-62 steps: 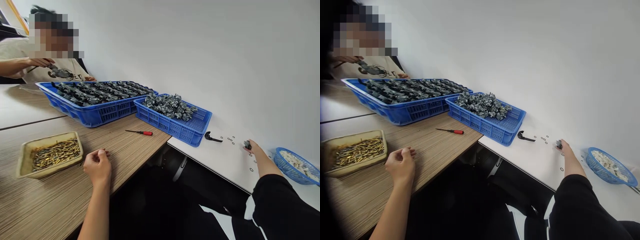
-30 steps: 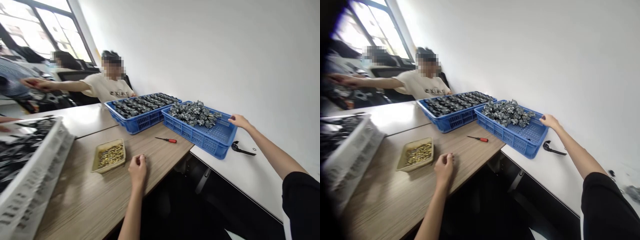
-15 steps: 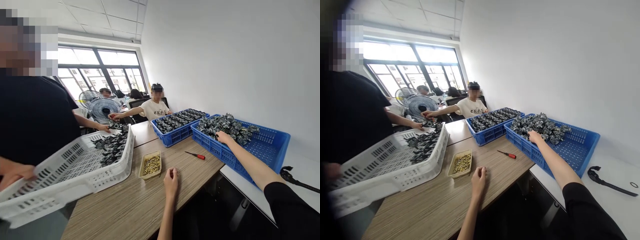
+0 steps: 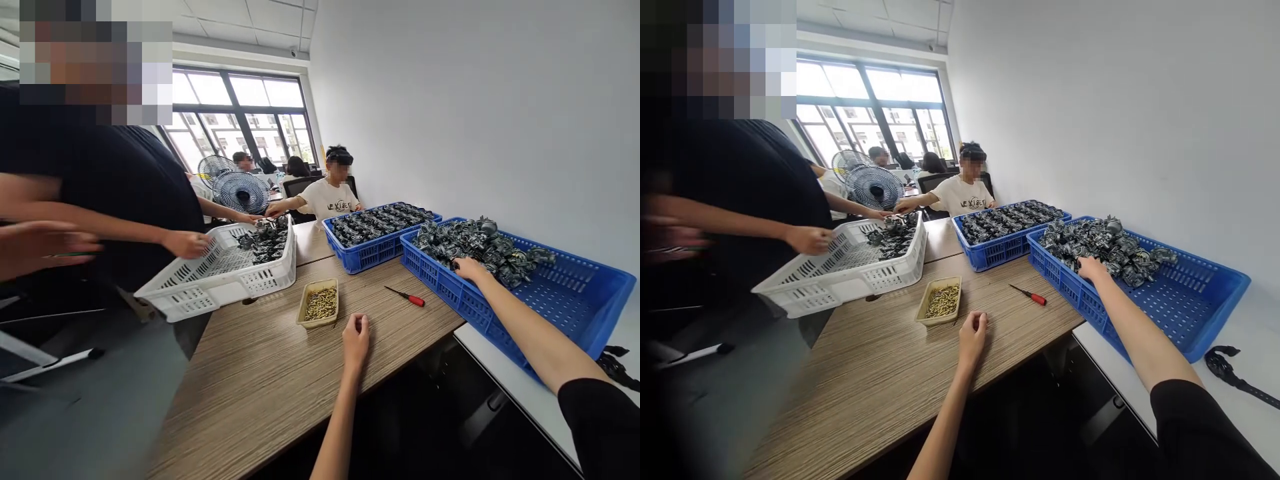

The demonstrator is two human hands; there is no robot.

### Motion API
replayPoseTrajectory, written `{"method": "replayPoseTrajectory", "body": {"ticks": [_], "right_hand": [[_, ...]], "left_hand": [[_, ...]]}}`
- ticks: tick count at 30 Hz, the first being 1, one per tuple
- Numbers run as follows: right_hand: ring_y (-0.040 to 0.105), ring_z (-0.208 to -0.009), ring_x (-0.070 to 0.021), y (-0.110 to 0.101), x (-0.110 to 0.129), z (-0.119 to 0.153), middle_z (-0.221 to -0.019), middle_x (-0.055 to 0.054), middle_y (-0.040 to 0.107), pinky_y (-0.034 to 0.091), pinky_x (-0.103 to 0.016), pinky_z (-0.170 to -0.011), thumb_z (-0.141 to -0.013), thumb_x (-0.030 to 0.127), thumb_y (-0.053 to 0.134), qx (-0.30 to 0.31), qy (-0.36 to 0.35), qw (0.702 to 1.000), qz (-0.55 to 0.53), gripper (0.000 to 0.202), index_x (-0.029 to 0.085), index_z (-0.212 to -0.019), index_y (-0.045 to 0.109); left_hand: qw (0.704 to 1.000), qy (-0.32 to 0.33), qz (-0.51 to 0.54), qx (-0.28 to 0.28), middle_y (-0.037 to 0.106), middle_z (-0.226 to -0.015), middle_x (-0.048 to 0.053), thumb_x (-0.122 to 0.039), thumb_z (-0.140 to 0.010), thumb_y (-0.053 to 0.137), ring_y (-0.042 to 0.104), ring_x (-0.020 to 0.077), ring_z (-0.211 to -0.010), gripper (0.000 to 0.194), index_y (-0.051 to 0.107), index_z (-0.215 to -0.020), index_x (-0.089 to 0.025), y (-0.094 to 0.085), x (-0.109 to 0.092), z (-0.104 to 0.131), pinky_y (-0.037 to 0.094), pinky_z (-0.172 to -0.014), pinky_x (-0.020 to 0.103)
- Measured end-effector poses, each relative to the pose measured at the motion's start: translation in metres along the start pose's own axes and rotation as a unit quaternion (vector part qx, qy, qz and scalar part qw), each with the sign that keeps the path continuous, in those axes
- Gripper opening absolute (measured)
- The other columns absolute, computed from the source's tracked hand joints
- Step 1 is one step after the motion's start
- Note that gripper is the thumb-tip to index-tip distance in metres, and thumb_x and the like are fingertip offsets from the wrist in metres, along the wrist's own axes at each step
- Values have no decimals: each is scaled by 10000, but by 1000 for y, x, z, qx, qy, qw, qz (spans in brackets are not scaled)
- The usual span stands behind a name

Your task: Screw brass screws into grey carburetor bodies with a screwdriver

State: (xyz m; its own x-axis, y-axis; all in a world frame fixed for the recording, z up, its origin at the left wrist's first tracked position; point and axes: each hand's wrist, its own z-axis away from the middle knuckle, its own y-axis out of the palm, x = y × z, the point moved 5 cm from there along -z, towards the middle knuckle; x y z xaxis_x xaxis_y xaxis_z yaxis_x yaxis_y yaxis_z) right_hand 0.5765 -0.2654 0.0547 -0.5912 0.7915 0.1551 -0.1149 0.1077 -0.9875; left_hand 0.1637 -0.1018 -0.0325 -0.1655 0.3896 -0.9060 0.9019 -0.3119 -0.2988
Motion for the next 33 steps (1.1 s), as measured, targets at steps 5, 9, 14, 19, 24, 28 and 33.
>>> {"method": "replayPoseTrajectory", "body": {"ticks": [5, 9, 14, 19, 24, 28, 33], "right_hand": [[430, -1372, -405, -14, -5, 7, -1368, -202, 520, 466, -546, -1026, -984, 511, 479, -50, 51, 997, 26, 395, 200, -1106, 689], [512, -1308, -379, -13, -16, 8, -1384, -215, 514, 510, -499, -960, -983, 507, 458, -41, 96, 994, 17, 429, 193, -1211, 641], [634, -1184, -346, -2, -29, 4, -1336, -203, 585, 538, -448, -898, -878, 517, 665, 4, 128, 992, -2, 513, 194, -1271, 604], [633, -1197, -340, 2, -37, -2, -1339, -220, 607, 540, -450, -908, -910, 441, 664, 14, 136, 990, -18, 483, 158, -1297, 609], [649, -1119, -239, 11, -42, -9, -1308, -110, 635, 556, -455, -944, -977, 439, 635, 42, 139, 989, -31, 414, 182, -1301, 614], [668, -1044, -207, 17, -47, -14, -1242, -86, 659, 581, -416, -891, -983, 418, 640, 71, 148, 986, -42, 367, 179, -1261, 631], [725, -881, -233, 17, -50, -14, -1002, -120, 736, 589, -331, -731, -917, 415, 674, 72, 153, 984, -54, 325, 124, -1054, 718]], "left_hand": [[1000, -5, 7, 3, 700, -772, 64, -507, -903, 480, 653, 206, -734, 338, 612, -830, -204, 0, -4, 1, 490, -714, 309], [1000, -14, 19, 7, 687, -736, 56, -516, -895, 494, 643, 201, -701, 337, 606, -832, -204, 0, -6, 2, 496, -692, 303], [1000, -12, 18, 8, 694, -741, 57, -505, -898, 498, 651, 199, -701, 333, 616, -845, -199, -1, -4, 1, 504, -685, 301], [1000, -6, 14, 8, 696, -741, 54, -496, -896, 501, 654, 198, -702, 325, 619, -840, -198, -1, -4, 2, 503, -689, 302], [1000, -10, 12, 9, 689, -729, 49, -492, -894, 505, 646, 196, -699, 318, 621, -834, -202, 0, -4, 2, 492, -682, 296], [1000, -9, 9, 12, 687, -729, 46, -487, -892, 498, 643, 196, -696, 313, 621, -839, -204, 1, -2, 2, 489, -686, 299], [1000, -6, 11, 12, 690, -741, 51, -474, -892, 500, 647, 196, -706, 306, 620, -840, -197, 1, -1, 2, 493, -696, 300]]}}
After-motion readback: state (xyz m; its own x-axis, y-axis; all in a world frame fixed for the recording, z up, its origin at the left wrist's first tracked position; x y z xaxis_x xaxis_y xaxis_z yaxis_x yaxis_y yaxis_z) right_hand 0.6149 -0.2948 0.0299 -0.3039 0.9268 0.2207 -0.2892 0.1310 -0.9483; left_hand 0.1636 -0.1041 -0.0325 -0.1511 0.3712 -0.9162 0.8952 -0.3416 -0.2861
